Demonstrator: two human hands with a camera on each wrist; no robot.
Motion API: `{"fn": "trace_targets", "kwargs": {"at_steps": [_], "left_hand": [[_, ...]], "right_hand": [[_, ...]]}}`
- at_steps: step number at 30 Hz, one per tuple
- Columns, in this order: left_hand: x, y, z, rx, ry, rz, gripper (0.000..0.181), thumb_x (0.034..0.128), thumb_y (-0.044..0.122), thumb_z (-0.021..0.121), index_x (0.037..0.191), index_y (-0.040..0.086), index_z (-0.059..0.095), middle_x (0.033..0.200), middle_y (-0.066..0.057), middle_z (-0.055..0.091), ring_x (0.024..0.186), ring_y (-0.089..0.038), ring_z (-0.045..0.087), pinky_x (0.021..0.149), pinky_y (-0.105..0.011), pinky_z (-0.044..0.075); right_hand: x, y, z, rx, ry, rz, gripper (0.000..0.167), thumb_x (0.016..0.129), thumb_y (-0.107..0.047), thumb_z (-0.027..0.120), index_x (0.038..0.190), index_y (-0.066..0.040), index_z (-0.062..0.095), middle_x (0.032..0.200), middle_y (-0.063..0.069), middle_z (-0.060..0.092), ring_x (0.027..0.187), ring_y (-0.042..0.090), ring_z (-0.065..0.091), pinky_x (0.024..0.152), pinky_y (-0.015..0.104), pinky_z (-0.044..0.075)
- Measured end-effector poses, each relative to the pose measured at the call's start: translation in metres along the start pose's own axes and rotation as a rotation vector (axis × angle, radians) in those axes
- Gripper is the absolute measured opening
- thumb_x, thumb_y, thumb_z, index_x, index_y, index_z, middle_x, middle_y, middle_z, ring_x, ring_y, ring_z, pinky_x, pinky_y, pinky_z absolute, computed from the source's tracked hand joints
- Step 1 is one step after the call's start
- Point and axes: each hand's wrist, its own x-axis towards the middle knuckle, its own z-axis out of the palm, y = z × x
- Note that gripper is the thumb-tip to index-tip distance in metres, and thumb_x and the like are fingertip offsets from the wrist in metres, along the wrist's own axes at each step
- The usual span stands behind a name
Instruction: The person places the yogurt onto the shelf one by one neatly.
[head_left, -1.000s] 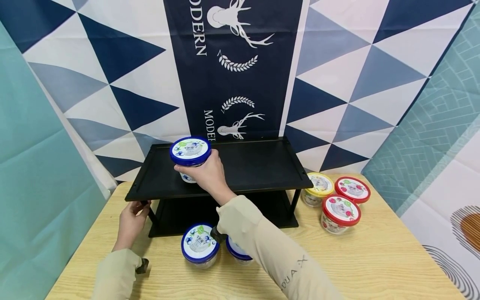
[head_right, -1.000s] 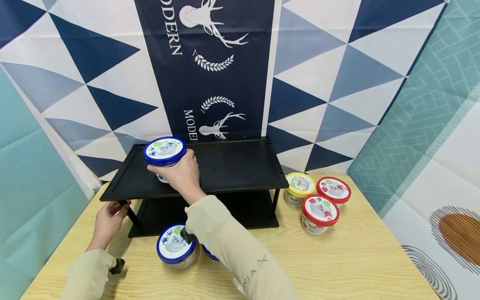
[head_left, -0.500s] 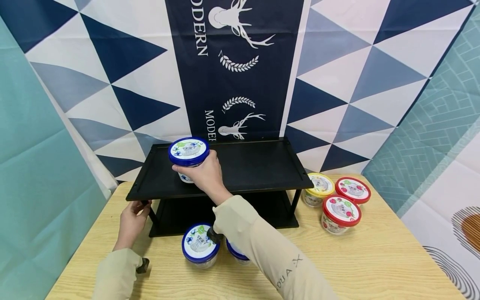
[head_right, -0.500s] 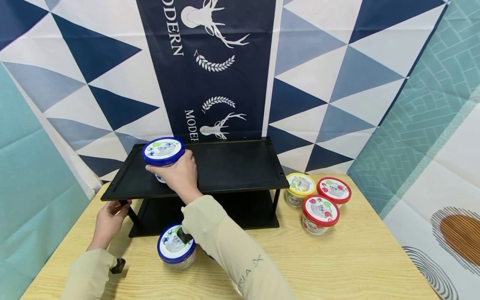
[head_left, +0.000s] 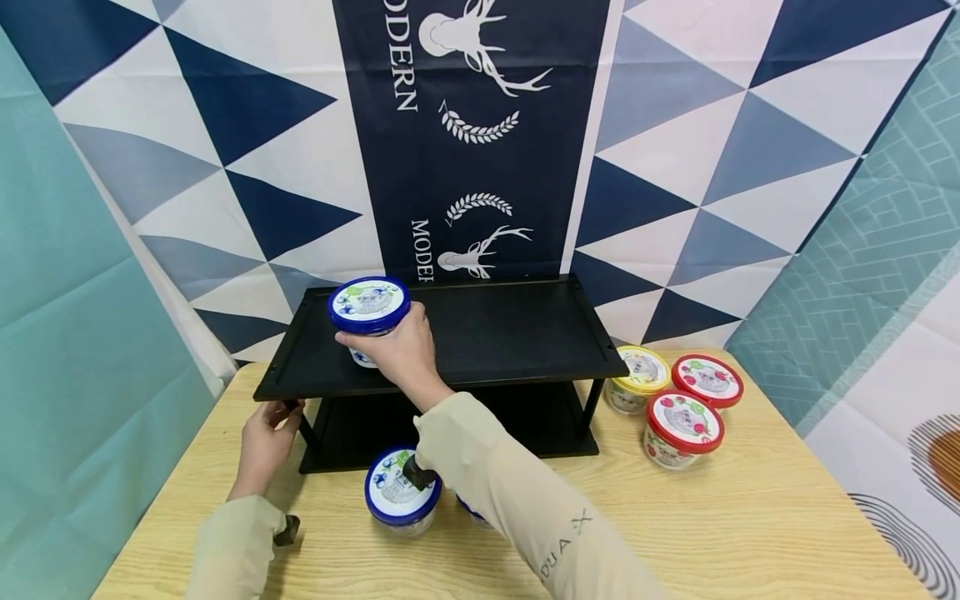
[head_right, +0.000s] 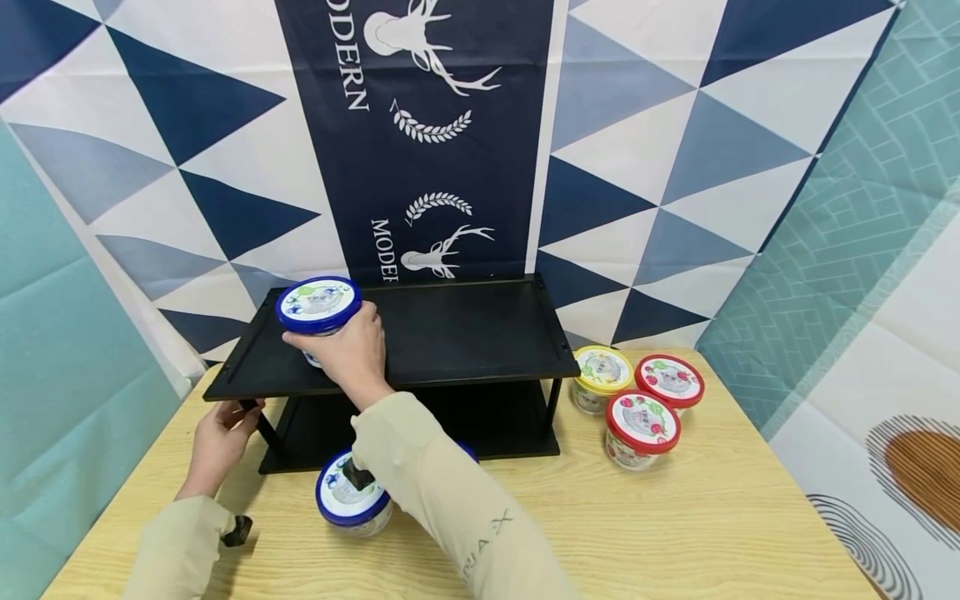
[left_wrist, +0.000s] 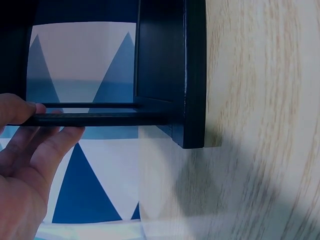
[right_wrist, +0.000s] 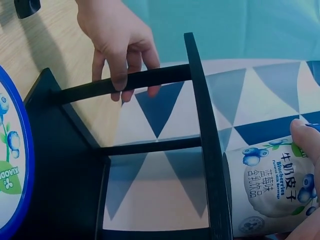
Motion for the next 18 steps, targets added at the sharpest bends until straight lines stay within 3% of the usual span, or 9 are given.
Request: {"fn": "trace_targets", "kwargs": {"at_steps": [18], "left_hand": [[0.001, 0.001, 0.000, -0.015, -0.004, -0.018, 0.023, 0.0958, 0.008, 0.049, 0.118, 0.006, 0.055, 0.117, -0.021, 0.057, 0.114, -0.038, 0.055, 0.091, -0.048, 0.050]], "right_hand": [[0.001, 0.001, 0.013, -0.031, 0.025, 0.018, 0.106, 0.061, -0.048, 0.084, 0.142, -0.011, 0.027, 0.136, 0.009, 0.045, 0.126, 0.026, 0.044, 0.105, 0.044, 0.040]]}}
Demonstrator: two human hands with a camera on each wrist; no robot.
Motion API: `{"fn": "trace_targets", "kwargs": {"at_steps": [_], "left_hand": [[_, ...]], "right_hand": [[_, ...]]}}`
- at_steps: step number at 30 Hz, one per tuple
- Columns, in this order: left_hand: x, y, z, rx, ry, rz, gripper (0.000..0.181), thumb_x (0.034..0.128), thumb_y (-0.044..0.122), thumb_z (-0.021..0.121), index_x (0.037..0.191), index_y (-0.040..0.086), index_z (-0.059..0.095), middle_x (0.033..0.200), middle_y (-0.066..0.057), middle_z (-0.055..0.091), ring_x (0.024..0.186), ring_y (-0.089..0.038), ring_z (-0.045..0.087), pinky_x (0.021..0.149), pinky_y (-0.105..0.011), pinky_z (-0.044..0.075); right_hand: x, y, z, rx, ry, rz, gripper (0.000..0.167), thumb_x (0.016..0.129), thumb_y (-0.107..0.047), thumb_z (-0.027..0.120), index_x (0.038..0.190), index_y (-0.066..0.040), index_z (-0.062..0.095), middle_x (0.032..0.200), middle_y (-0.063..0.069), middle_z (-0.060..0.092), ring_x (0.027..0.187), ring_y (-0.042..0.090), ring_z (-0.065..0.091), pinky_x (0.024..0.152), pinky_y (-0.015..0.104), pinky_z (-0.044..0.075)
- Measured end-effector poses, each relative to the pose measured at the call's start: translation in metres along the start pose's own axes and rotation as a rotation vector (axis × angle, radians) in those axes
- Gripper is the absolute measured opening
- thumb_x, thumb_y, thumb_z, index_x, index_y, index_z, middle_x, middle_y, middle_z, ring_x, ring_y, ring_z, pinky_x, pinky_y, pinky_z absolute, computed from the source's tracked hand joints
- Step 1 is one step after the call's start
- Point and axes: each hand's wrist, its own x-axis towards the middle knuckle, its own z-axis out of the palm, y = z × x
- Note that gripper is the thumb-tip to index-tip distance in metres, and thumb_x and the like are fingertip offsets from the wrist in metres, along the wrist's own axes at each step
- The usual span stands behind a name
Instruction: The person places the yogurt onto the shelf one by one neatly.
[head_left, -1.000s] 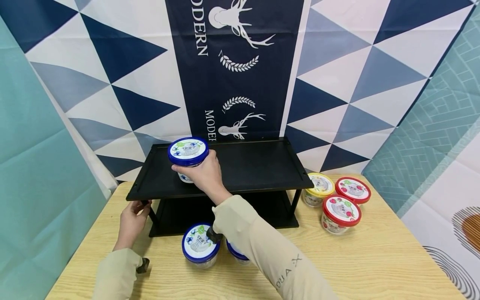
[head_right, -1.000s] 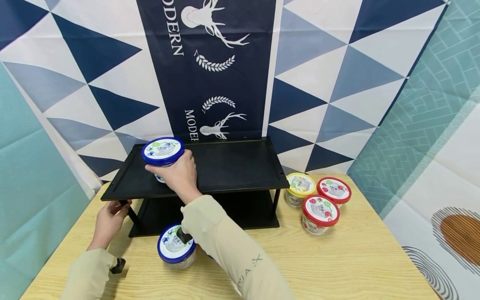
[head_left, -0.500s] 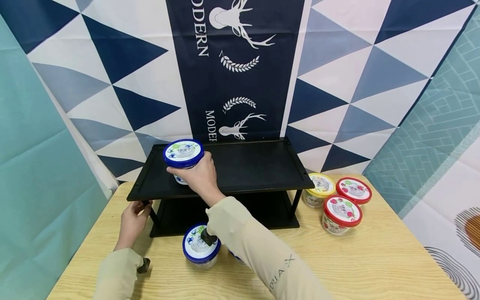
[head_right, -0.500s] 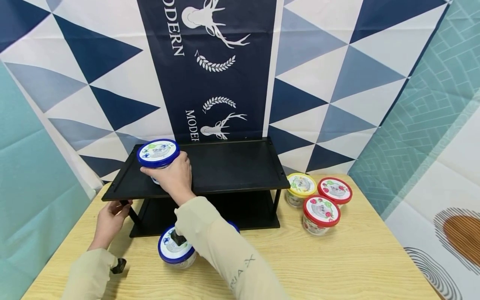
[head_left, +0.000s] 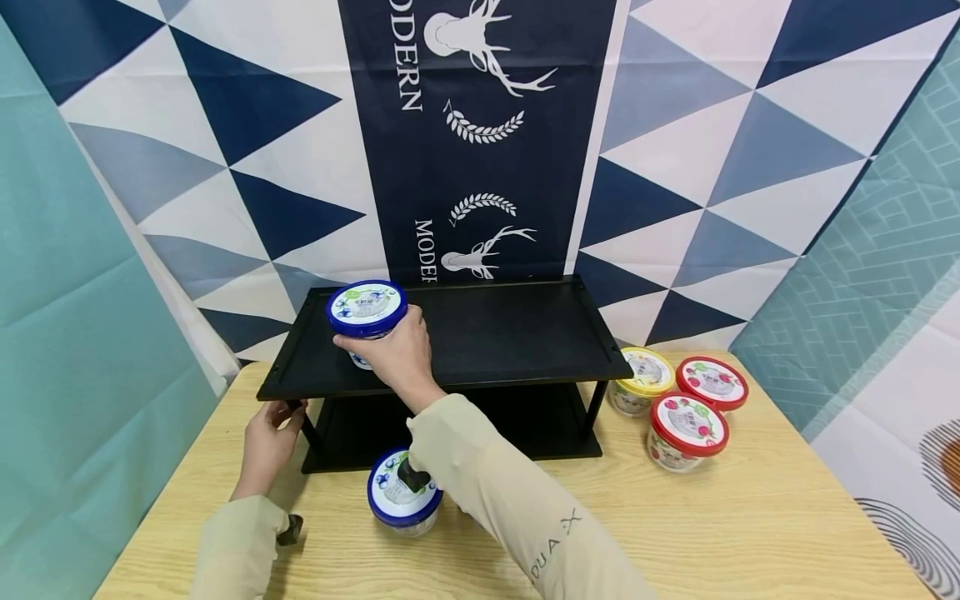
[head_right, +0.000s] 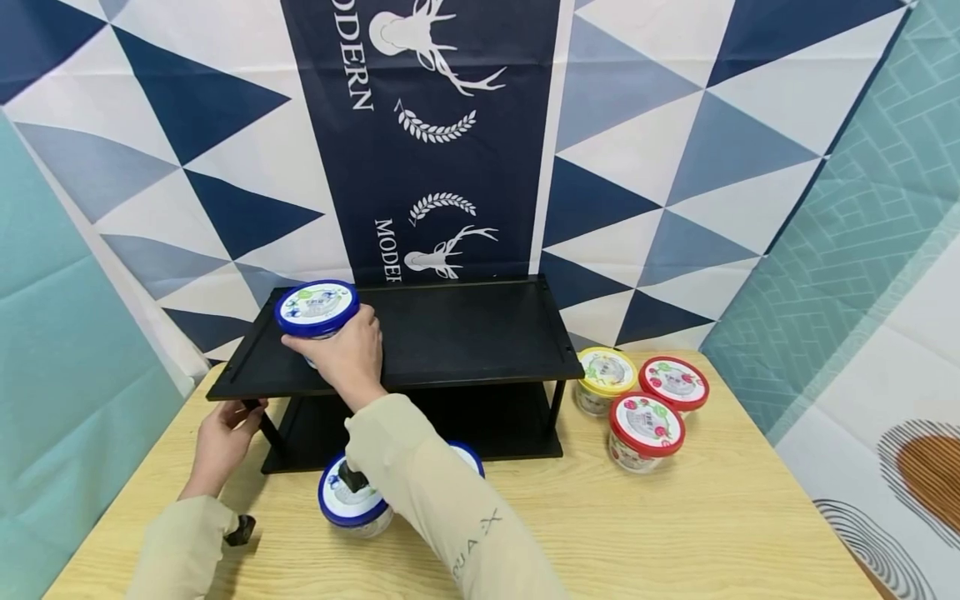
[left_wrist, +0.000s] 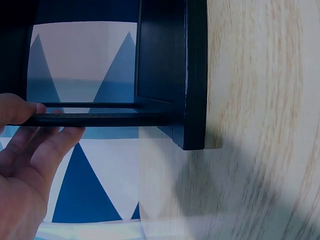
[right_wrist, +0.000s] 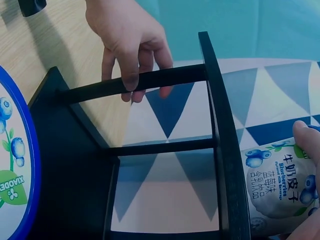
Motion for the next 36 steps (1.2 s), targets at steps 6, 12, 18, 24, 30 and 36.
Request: {"fn": "trace_targets", "kwargs": {"at_steps": [6, 12, 18, 24, 30, 36], "left_hand": [[0.000, 0.002, -0.001, 0.002, -0.006, -0.005, 0.023, 0.0964, 0.010, 0.048, 0.118, 0.006, 0.054, 0.119, -0.020, 0.057, 0.115, -0.038, 0.055, 0.091, -0.048, 0.050], [0.000, 0.000, -0.002, -0.004, 0.004, 0.016, 0.023, 0.0953, 0.007, 0.049, 0.117, 0.005, 0.055, 0.117, -0.019, 0.057, 0.114, -0.037, 0.055, 0.092, -0.047, 0.049], [0.000, -0.002, -0.002, -0.002, 0.012, 0.025, 0.022, 0.0949, 0.007, 0.050, 0.116, 0.005, 0.056, 0.116, -0.018, 0.058, 0.113, -0.036, 0.056, 0.090, -0.044, 0.050], [-0.001, -0.001, -0.002, 0.001, 0.005, 0.016, 0.022, 0.0957, 0.010, 0.050, 0.116, 0.005, 0.055, 0.116, -0.019, 0.058, 0.113, -0.037, 0.056, 0.090, -0.045, 0.050], [-0.001, 0.000, -0.002, -0.008, -0.012, -0.007, 0.022, 0.0965, 0.012, 0.049, 0.117, 0.006, 0.055, 0.118, -0.021, 0.058, 0.116, -0.039, 0.055, 0.092, -0.048, 0.049], [0.000, 0.000, 0.000, 0.002, -0.006, -0.007, 0.022, 0.0958, 0.009, 0.050, 0.116, 0.005, 0.056, 0.116, -0.021, 0.060, 0.114, -0.038, 0.056, 0.090, -0.045, 0.051]], "right_hand": [[-0.001, 0.000, 0.002, -0.015, 0.020, -0.015, 0.107, 0.060, -0.049, 0.084, 0.142, -0.010, 0.027, 0.135, 0.009, 0.046, 0.125, 0.025, 0.045, 0.105, 0.043, 0.040], [-0.002, -0.001, 0.004, -0.019, 0.040, -0.017, 0.107, 0.060, -0.049, 0.084, 0.142, -0.010, 0.028, 0.135, 0.009, 0.045, 0.125, 0.025, 0.045, 0.105, 0.042, 0.040], [-0.003, -0.001, 0.005, -0.033, 0.052, -0.023, 0.108, 0.060, -0.050, 0.084, 0.142, -0.010, 0.028, 0.135, 0.008, 0.046, 0.125, 0.024, 0.045, 0.104, 0.041, 0.041], [-0.004, -0.001, 0.007, -0.033, 0.074, -0.028, 0.107, 0.059, -0.051, 0.084, 0.141, -0.010, 0.029, 0.134, 0.008, 0.046, 0.124, 0.024, 0.045, 0.104, 0.041, 0.041], [-0.006, -0.001, 0.009, -0.035, 0.096, -0.022, 0.106, 0.060, -0.051, 0.084, 0.141, -0.010, 0.030, 0.135, 0.009, 0.045, 0.124, 0.024, 0.044, 0.105, 0.041, 0.040], [-0.006, 0.001, 0.010, -0.042, 0.114, -0.021, 0.105, 0.059, -0.051, 0.084, 0.140, -0.011, 0.030, 0.134, 0.008, 0.045, 0.124, 0.024, 0.044, 0.105, 0.040, 0.041]]}}
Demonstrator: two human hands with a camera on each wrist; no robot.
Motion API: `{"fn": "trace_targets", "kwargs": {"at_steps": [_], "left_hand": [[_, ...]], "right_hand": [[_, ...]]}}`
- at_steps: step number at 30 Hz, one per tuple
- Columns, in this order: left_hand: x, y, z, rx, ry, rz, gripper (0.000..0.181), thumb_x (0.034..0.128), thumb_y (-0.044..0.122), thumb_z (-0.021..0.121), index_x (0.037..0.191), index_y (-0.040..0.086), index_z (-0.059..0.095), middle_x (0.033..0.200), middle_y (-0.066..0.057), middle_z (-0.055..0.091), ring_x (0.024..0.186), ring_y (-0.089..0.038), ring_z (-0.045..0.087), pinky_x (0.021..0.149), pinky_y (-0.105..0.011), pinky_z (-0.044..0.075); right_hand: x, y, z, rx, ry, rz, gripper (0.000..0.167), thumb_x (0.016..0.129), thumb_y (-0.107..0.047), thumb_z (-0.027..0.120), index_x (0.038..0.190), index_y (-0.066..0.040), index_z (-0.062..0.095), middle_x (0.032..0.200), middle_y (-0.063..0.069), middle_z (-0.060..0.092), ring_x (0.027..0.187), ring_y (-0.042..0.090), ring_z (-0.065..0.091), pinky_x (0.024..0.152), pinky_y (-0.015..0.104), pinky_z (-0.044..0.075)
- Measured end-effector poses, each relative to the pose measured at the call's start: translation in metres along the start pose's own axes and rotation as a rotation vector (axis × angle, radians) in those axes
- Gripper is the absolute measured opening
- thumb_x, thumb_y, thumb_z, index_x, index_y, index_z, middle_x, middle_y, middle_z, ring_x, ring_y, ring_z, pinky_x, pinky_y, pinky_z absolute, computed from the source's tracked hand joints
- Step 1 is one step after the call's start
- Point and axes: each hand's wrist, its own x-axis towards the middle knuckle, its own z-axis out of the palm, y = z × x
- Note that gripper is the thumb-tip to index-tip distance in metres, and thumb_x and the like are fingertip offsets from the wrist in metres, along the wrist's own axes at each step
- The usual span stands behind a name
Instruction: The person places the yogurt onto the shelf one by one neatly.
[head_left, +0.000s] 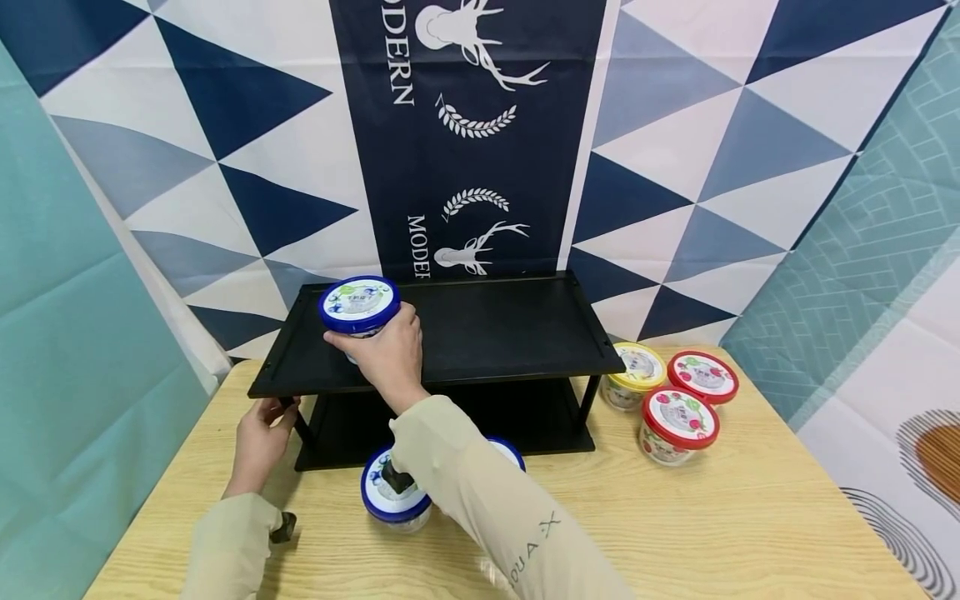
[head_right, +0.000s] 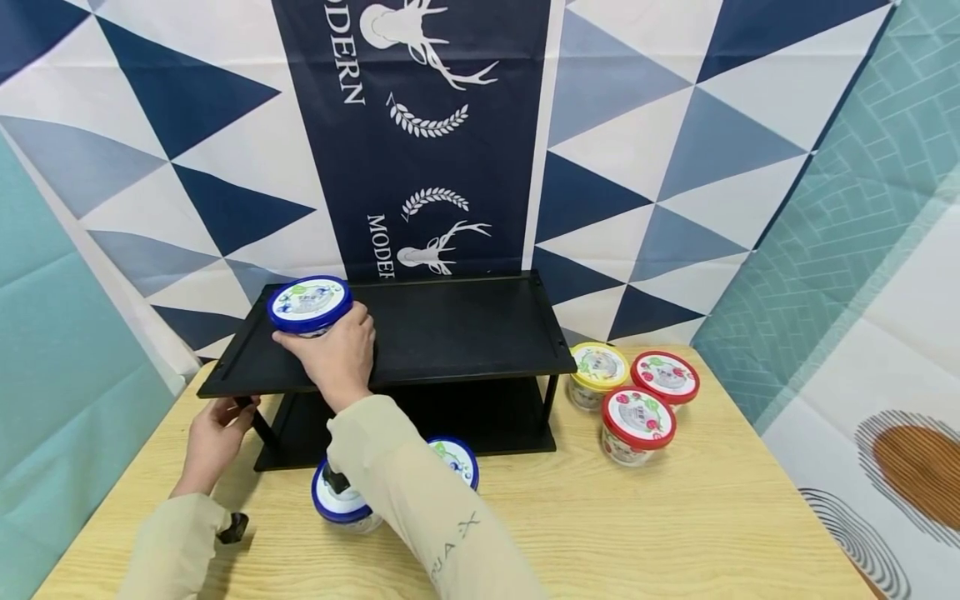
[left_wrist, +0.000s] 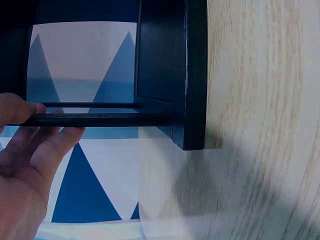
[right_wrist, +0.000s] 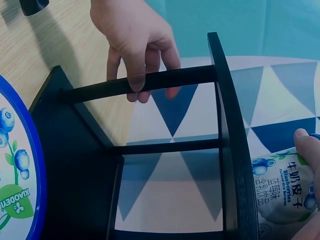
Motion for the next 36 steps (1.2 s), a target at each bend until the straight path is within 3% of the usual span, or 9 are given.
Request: {"fn": "trace_targets", "kwargs": {"at_steps": [12, 19, 26, 36], "left_hand": [[0.002, 0.005, 0.001, -0.001, -0.016, -0.011, 0.023, 0.0966, 0.010, 0.048, 0.118, 0.005, 0.055, 0.119, -0.021, 0.058, 0.116, -0.039, 0.054, 0.092, -0.047, 0.050], [0.001, 0.002, 0.002, 0.011, -0.002, -0.004, 0.022, 0.0952, 0.008, 0.049, 0.116, 0.005, 0.056, 0.116, -0.020, 0.058, 0.113, -0.038, 0.056, 0.087, -0.038, 0.052], [-0.001, 0.000, 0.004, 0.010, 0.001, 0.007, 0.023, 0.0953, 0.008, 0.049, 0.117, 0.004, 0.056, 0.116, -0.020, 0.058, 0.113, -0.037, 0.055, 0.091, -0.047, 0.049], [-0.001, 0.002, -0.002, 0.030, 0.009, -0.001, 0.025, 0.0945, 0.007, 0.050, 0.119, 0.006, 0.056, 0.116, -0.019, 0.058, 0.112, -0.038, 0.056, 0.080, -0.021, 0.050]], "right_hand": [[0.002, 0.001, -0.002, 0.009, 0.031, -0.009, 0.104, 0.059, -0.051, 0.084, 0.139, -0.011, 0.031, 0.133, 0.008, 0.045, 0.124, 0.024, 0.044, 0.106, 0.039, 0.040], [0.000, 0.003, -0.001, 0.027, 0.030, 0.000, 0.104, 0.059, -0.051, 0.084, 0.139, -0.012, 0.031, 0.134, 0.008, 0.044, 0.124, 0.024, 0.042, 0.106, 0.040, 0.039], [-0.001, 0.007, -0.005, 0.055, 0.010, -0.001, 0.104, 0.059, -0.047, 0.086, 0.140, -0.011, 0.030, 0.133, 0.009, 0.044, 0.124, 0.024, 0.042, 0.105, 0.043, 0.039], [-0.006, 0.008, -0.029, 0.048, -0.063, -0.033, 0.097, 0.061, -0.051, 0.083, 0.137, -0.013, 0.036, 0.131, 0.008, 0.048, 0.121, 0.022, 0.047, 0.101, 0.040, 0.043]]}}
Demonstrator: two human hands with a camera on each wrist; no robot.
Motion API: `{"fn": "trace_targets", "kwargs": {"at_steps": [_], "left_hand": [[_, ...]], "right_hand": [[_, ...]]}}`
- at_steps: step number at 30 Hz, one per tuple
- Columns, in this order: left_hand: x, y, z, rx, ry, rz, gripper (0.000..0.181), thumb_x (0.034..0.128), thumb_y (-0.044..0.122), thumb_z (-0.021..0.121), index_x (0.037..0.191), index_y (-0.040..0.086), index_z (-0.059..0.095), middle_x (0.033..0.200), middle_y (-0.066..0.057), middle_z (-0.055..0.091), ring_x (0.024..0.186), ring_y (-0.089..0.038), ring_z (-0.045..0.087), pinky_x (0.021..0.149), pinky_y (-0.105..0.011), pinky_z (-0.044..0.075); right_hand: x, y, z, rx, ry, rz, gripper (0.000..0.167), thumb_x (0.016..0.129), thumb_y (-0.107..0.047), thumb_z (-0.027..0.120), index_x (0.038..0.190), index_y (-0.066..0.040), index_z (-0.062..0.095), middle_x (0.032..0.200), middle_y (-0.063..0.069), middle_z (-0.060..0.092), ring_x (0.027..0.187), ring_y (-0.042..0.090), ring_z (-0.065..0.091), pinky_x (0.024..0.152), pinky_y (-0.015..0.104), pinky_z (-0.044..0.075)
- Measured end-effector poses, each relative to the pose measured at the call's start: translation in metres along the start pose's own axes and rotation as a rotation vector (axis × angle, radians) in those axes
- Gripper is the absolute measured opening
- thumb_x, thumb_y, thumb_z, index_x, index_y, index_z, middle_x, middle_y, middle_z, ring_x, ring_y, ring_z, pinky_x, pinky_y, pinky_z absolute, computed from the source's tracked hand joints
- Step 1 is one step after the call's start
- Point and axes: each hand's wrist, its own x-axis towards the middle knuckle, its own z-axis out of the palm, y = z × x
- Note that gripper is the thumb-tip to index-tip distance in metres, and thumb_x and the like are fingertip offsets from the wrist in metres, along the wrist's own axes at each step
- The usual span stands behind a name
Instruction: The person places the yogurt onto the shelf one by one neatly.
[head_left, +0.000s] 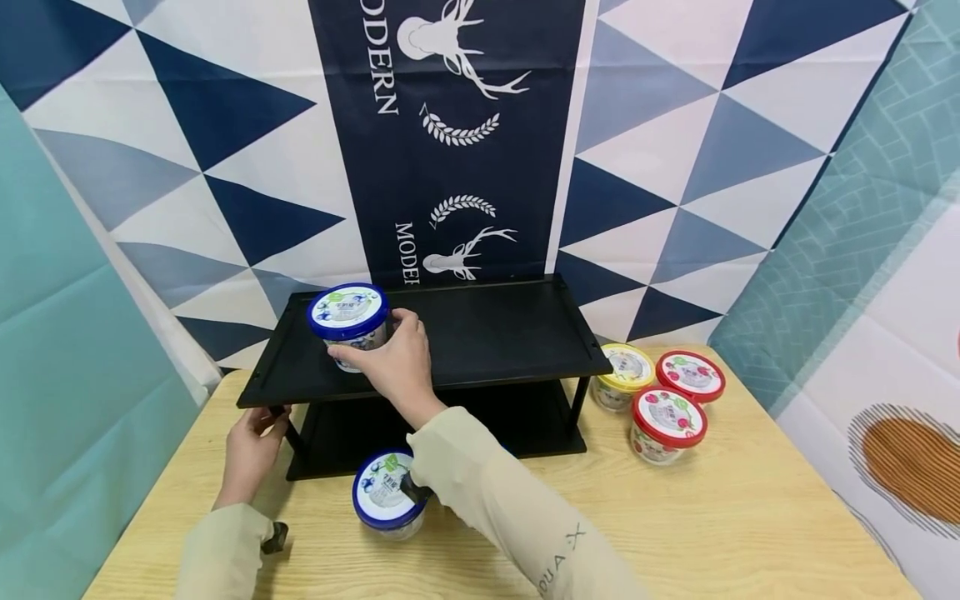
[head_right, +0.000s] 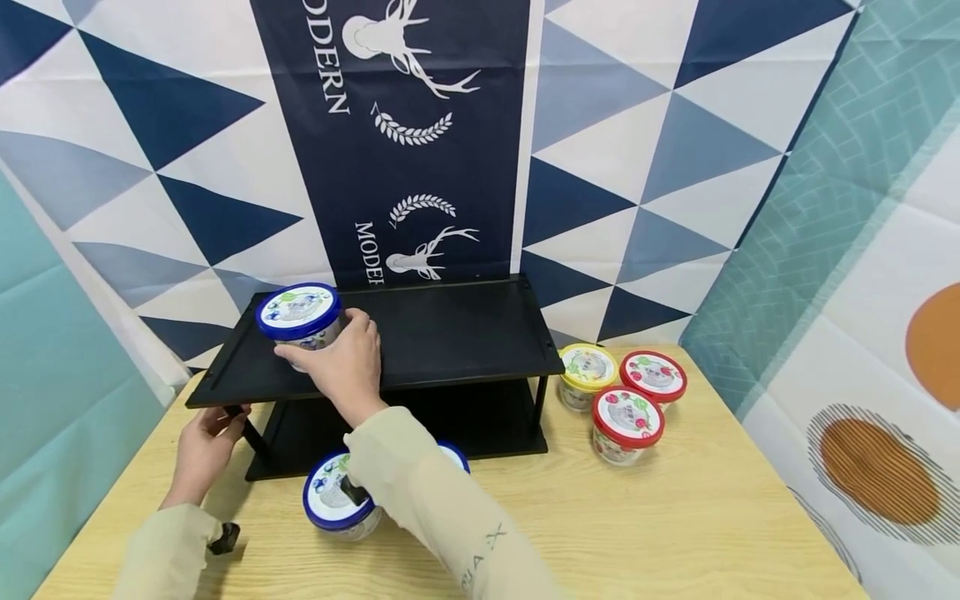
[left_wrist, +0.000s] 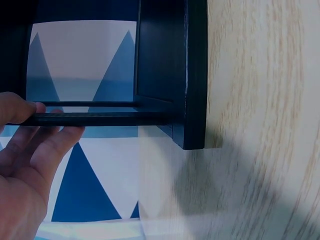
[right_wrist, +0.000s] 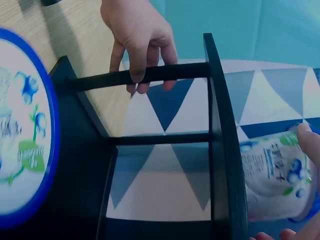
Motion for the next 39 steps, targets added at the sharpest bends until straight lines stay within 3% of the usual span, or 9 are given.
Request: {"fn": "trace_targets", "kwargs": {"at_steps": [5, 8, 24, 39], "left_hand": [[-0.001, 0.001, 0.000, -0.014, -0.003, -0.008, 0.025, 0.0946, 0.007, 0.050, 0.118, 0.005, 0.056, 0.116, -0.020, 0.058, 0.113, -0.039, 0.056, 0.071, -0.001, 0.038], [-0.001, 0.001, 0.000, -0.026, -0.002, -0.007, 0.024, 0.0946, 0.007, 0.050, 0.117, 0.005, 0.056, 0.116, -0.020, 0.058, 0.113, -0.039, 0.056, 0.070, 0.002, 0.034], [-0.004, 0.002, -0.001, -0.020, 0.008, 0.009, 0.023, 0.0948, 0.009, 0.050, 0.116, 0.003, 0.057, 0.115, -0.020, 0.058, 0.112, -0.037, 0.056, 0.071, 0.004, 0.034], [-0.004, 0.003, 0.000, -0.025, 0.011, -0.002, 0.023, 0.0943, 0.007, 0.050, 0.116, 0.002, 0.057, 0.116, -0.021, 0.057, 0.113, -0.037, 0.055, 0.070, 0.005, 0.033]], "right_hand": [[-0.001, 0.005, -0.018, -0.014, -0.025, -0.031, 0.094, 0.064, -0.053, 0.081, 0.136, -0.013, 0.038, 0.130, 0.008, 0.048, 0.118, 0.022, 0.048, 0.098, 0.039, 0.045], [-0.001, 0.010, -0.030, -0.022, -0.028, -0.043, 0.092, 0.065, -0.054, 0.080, 0.136, -0.013, 0.039, 0.130, 0.007, 0.048, 0.117, 0.021, 0.048, 0.097, 0.037, 0.046], [-0.007, 0.036, -0.106, -0.036, -0.088, -0.029, 0.082, 0.067, -0.056, 0.077, 0.132, -0.019, 0.044, 0.126, 0.001, 0.053, 0.117, 0.018, 0.051, 0.100, 0.036, 0.046], [-0.017, 0.053, -0.169, -0.020, -0.128, -0.043, 0.074, 0.073, -0.049, 0.076, 0.131, -0.017, 0.045, 0.127, 0.003, 0.054, 0.118, 0.020, 0.052, 0.104, 0.037, 0.043]]}}
